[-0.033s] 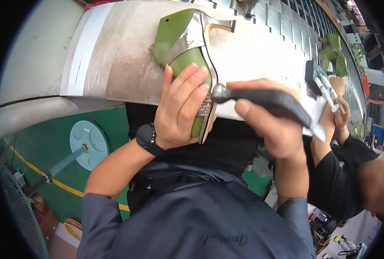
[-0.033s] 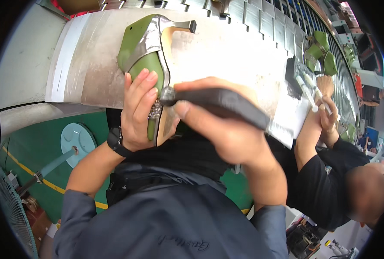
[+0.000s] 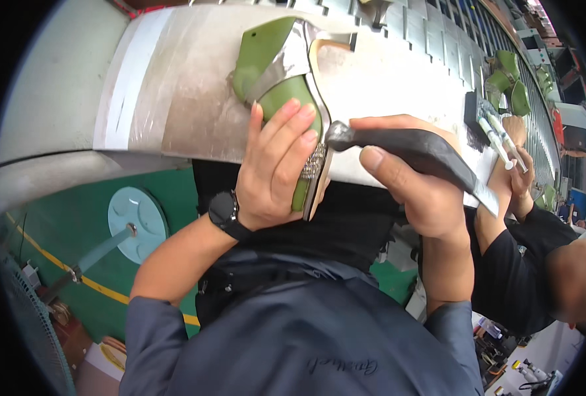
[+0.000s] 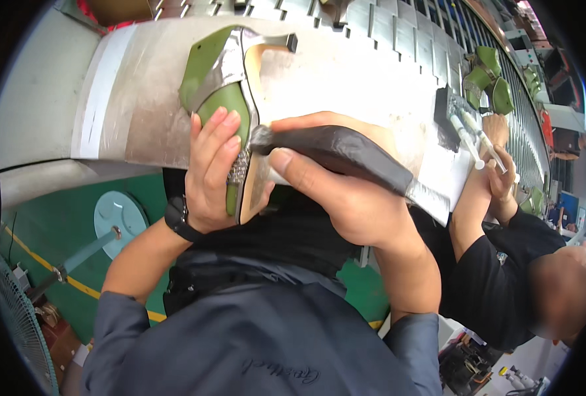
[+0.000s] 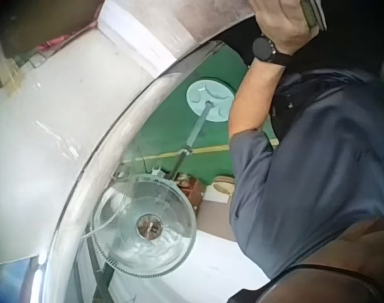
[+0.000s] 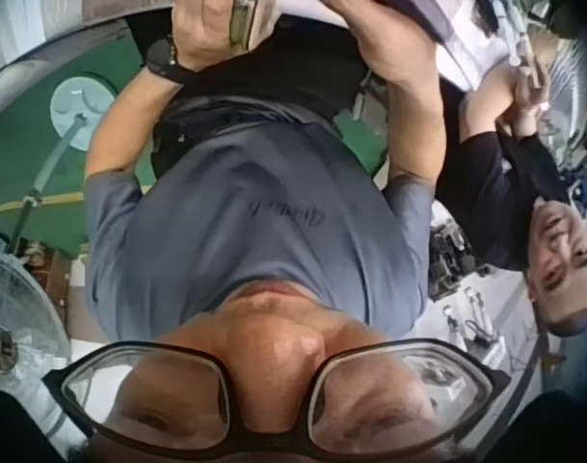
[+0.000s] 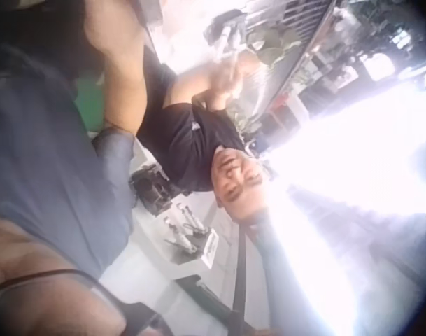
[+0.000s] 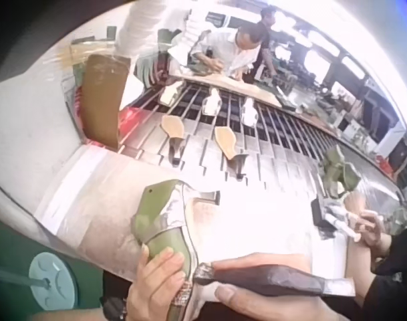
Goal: The person attaches soles to shoes by applying adhesive with a syringe, pressing the sole onto the shoe upper, and using a hammer to secure the edges.
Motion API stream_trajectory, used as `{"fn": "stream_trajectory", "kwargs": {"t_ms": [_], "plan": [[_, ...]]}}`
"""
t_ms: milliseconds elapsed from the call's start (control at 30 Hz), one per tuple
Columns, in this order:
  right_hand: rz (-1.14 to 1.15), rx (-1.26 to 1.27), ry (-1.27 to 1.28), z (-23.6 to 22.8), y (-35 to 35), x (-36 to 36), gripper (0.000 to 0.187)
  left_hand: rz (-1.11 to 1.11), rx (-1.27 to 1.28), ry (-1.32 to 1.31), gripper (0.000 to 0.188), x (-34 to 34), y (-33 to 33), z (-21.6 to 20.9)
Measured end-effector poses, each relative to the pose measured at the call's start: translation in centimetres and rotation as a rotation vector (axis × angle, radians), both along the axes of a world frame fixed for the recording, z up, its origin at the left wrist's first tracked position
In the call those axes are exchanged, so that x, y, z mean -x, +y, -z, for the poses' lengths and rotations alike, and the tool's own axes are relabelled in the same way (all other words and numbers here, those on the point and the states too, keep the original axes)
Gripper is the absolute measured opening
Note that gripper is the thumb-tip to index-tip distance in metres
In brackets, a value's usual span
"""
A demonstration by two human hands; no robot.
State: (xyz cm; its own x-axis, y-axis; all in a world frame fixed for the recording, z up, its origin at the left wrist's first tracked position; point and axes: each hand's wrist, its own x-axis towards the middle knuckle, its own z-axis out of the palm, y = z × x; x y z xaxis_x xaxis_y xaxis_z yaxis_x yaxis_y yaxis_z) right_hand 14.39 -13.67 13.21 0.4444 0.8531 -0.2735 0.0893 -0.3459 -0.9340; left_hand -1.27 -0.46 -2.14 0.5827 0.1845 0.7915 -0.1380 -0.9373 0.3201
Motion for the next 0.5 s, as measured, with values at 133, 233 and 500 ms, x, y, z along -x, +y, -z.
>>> {"fn": "stream_trajectory", "kwargs": {"t_ms": [133, 233, 500], "plan": [[0.071, -0.41, -0.107, -1.1, -2.4, -0.4, 0.036, -0.006, 0.031, -0.006, 0.076, -0.2, -0.3, -0.3], [-0.165, -0.209, -0.388, 1.1, -1.4, 0.9, 0.033, 0.024, 0.052, -0.042, 0.08, -0.6, -0.3, -0.2], [-0.022, 0.012, -1.262, 5.1, -3.0, -5.7, 0.041, 0.03, 0.713, -0.084, 0.064, 2.8, 0.0, -3.8]]}}
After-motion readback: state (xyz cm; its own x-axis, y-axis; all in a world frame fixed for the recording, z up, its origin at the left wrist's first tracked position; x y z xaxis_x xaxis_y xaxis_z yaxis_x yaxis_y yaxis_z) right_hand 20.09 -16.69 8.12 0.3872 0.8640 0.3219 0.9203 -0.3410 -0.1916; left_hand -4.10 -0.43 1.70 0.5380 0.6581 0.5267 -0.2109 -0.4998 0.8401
